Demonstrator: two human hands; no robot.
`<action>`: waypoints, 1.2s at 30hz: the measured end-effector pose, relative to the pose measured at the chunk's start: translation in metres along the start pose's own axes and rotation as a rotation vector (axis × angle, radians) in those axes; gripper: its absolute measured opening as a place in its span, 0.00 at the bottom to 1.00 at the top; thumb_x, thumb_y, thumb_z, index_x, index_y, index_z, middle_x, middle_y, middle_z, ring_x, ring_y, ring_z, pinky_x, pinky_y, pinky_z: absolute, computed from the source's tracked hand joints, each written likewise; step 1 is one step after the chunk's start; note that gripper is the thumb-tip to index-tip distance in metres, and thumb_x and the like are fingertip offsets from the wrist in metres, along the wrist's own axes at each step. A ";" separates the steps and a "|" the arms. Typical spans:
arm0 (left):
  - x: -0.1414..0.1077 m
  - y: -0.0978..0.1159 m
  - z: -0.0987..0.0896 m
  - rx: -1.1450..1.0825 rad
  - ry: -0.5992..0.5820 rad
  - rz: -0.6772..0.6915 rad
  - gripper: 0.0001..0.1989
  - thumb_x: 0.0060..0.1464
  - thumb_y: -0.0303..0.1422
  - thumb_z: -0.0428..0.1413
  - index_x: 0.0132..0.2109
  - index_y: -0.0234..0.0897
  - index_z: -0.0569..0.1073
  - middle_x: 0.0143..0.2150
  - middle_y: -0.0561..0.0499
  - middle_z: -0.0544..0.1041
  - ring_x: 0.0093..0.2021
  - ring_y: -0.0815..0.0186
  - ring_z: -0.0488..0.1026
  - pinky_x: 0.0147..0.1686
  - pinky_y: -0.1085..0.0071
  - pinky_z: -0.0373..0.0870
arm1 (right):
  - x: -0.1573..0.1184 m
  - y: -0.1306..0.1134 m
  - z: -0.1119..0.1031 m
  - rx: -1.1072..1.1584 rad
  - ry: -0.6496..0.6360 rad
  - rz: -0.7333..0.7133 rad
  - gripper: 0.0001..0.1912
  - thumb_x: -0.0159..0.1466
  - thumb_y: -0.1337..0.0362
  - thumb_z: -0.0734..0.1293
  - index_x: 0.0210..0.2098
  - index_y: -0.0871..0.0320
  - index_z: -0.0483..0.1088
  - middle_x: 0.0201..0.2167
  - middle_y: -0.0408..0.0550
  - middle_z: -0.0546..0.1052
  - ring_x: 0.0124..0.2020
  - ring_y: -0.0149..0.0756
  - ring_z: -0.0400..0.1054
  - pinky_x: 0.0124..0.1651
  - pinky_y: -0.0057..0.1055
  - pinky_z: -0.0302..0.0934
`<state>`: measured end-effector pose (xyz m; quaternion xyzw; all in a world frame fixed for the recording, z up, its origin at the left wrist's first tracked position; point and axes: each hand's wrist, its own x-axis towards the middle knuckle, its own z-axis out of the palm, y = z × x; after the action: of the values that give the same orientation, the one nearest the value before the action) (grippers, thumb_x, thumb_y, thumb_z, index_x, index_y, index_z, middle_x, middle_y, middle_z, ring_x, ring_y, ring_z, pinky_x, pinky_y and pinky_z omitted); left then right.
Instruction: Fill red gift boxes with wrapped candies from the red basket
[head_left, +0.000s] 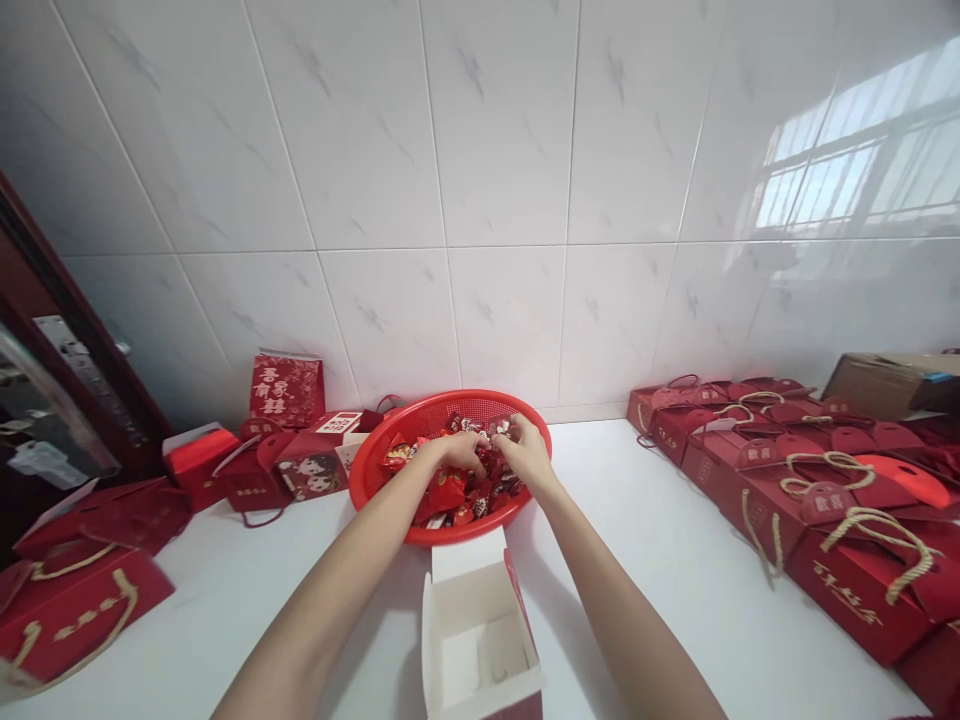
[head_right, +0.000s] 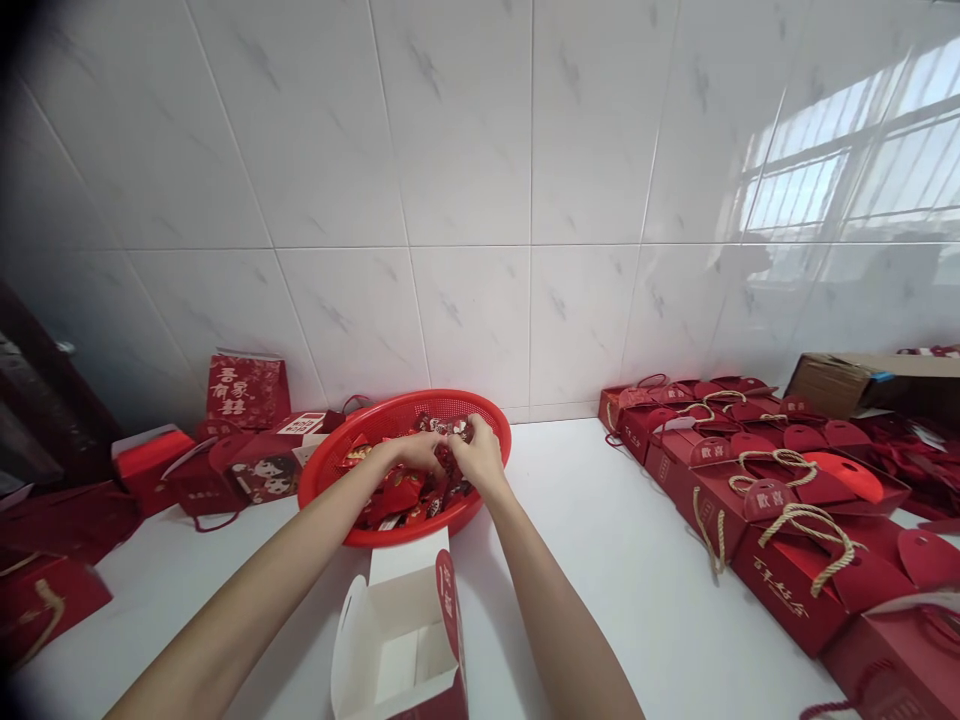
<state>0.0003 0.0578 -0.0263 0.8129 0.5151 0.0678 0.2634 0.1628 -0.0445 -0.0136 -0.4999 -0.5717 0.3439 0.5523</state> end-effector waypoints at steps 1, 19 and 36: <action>-0.001 -0.001 -0.002 -0.018 -0.018 0.001 0.17 0.63 0.39 0.56 0.54 0.34 0.72 0.53 0.45 0.74 0.48 0.58 0.75 0.46 0.57 0.76 | 0.000 0.000 0.000 0.009 -0.006 -0.001 0.07 0.52 0.61 0.62 0.31 0.53 0.62 0.24 0.39 0.69 0.27 0.35 0.63 0.29 0.30 0.55; -0.026 0.018 -0.026 -0.085 -0.035 0.107 0.16 0.40 0.33 0.59 0.41 0.38 0.79 0.33 0.53 0.78 0.31 0.64 0.71 0.31 0.72 0.66 | -0.003 -0.003 -0.001 -0.004 -0.011 -0.031 0.05 0.53 0.62 0.62 0.29 0.54 0.62 0.24 0.39 0.70 0.27 0.34 0.64 0.31 0.30 0.57; -0.035 0.017 -0.036 -0.122 0.238 0.050 0.24 0.37 0.23 0.49 0.43 0.37 0.79 0.48 0.48 0.81 0.46 0.62 0.76 0.45 0.73 0.71 | 0.001 0.001 -0.001 0.046 0.001 -0.005 0.10 0.52 0.61 0.62 0.34 0.54 0.65 0.26 0.40 0.71 0.29 0.36 0.66 0.32 0.31 0.59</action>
<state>-0.0156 0.0346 0.0187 0.7943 0.5171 0.2015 0.2473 0.1642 -0.0436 -0.0142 -0.4858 -0.5645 0.3554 0.5649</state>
